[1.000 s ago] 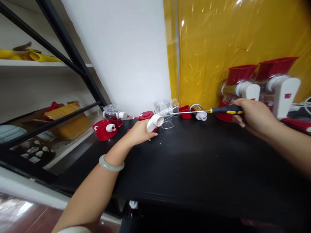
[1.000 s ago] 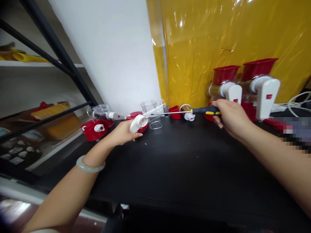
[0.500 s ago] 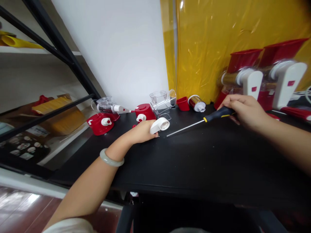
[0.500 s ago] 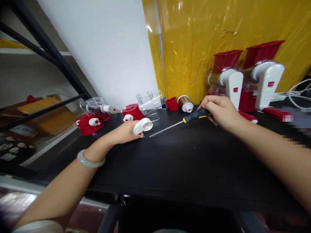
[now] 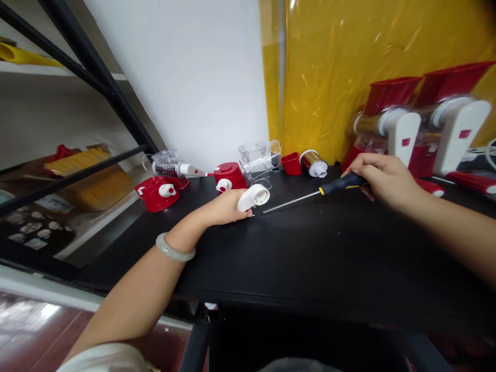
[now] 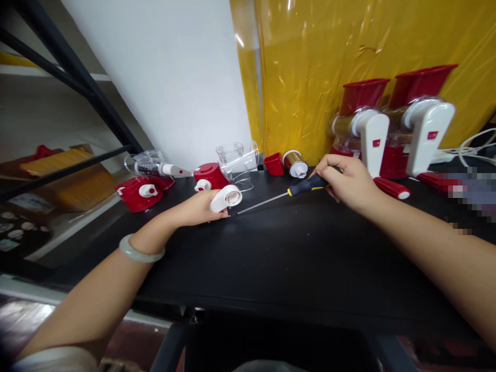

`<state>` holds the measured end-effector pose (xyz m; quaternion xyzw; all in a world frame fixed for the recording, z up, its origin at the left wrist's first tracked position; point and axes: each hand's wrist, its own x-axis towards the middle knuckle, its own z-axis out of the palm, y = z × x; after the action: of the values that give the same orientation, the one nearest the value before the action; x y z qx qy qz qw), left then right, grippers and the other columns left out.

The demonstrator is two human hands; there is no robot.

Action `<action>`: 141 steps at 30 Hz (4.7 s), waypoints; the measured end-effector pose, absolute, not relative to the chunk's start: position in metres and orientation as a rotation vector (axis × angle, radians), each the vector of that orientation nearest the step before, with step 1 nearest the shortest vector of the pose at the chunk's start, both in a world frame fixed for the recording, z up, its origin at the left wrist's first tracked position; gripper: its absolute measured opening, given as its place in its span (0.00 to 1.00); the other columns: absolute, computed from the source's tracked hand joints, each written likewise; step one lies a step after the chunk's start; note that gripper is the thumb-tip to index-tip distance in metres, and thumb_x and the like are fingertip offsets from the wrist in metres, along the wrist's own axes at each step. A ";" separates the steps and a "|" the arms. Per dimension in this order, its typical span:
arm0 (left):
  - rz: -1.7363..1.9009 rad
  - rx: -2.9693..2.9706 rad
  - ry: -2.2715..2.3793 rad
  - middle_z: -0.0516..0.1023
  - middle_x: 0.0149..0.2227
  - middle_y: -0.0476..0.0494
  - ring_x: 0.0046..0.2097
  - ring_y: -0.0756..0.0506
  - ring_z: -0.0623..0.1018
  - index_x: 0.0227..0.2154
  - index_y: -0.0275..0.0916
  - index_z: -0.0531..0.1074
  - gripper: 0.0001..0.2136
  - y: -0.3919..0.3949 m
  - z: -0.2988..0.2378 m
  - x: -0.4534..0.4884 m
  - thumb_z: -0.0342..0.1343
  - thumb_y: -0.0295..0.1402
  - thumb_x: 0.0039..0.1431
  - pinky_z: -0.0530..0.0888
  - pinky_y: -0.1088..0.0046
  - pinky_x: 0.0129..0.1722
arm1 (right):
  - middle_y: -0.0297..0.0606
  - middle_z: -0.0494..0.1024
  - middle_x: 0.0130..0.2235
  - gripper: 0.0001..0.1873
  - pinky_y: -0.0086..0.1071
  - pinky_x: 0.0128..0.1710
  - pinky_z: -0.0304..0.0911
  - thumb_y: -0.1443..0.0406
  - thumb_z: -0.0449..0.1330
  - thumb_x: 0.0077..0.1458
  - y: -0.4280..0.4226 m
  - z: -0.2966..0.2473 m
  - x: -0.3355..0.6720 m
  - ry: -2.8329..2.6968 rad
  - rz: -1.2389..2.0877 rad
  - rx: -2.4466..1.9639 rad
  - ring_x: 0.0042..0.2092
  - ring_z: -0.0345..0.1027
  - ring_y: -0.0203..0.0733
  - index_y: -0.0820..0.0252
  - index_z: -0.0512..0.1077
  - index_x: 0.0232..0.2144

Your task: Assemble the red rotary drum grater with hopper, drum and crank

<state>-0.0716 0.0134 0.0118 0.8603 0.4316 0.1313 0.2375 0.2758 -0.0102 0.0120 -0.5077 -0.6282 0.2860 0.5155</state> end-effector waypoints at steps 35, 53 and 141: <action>0.806 1.847 1.080 0.77 0.32 0.45 0.33 0.46 0.80 0.38 0.35 0.69 0.14 0.009 0.023 -0.072 0.65 0.31 0.50 0.71 0.78 0.21 | 0.30 0.68 0.14 0.04 0.25 0.06 0.45 0.67 0.56 0.41 -0.002 0.014 0.285 -1.275 0.640 -1.001 0.10 0.52 0.32 0.60 0.71 0.19; 0.837 1.790 1.063 0.76 0.30 0.48 0.32 0.48 0.80 0.37 0.35 0.69 0.13 0.008 0.024 -0.071 0.65 0.29 0.51 0.70 0.80 0.19 | 0.30 0.67 0.13 0.06 0.26 0.06 0.45 0.67 0.55 0.42 -0.003 0.015 0.284 -1.284 0.634 -1.012 0.10 0.53 0.33 0.60 0.72 0.20; 0.936 1.747 1.119 0.76 0.30 0.48 0.31 0.49 0.76 0.36 0.36 0.71 0.13 0.006 0.026 -0.069 0.67 0.30 0.48 0.70 0.80 0.19 | 0.30 0.65 0.12 0.06 0.27 0.08 0.46 0.66 0.56 0.45 -0.001 0.010 0.282 -1.273 0.673 -0.990 0.11 0.53 0.34 0.61 0.71 0.21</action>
<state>-0.0693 0.0058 0.0261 0.6967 0.4465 0.3732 0.4194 0.2818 -0.0006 0.0105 -0.4343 -0.5585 0.2951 0.6422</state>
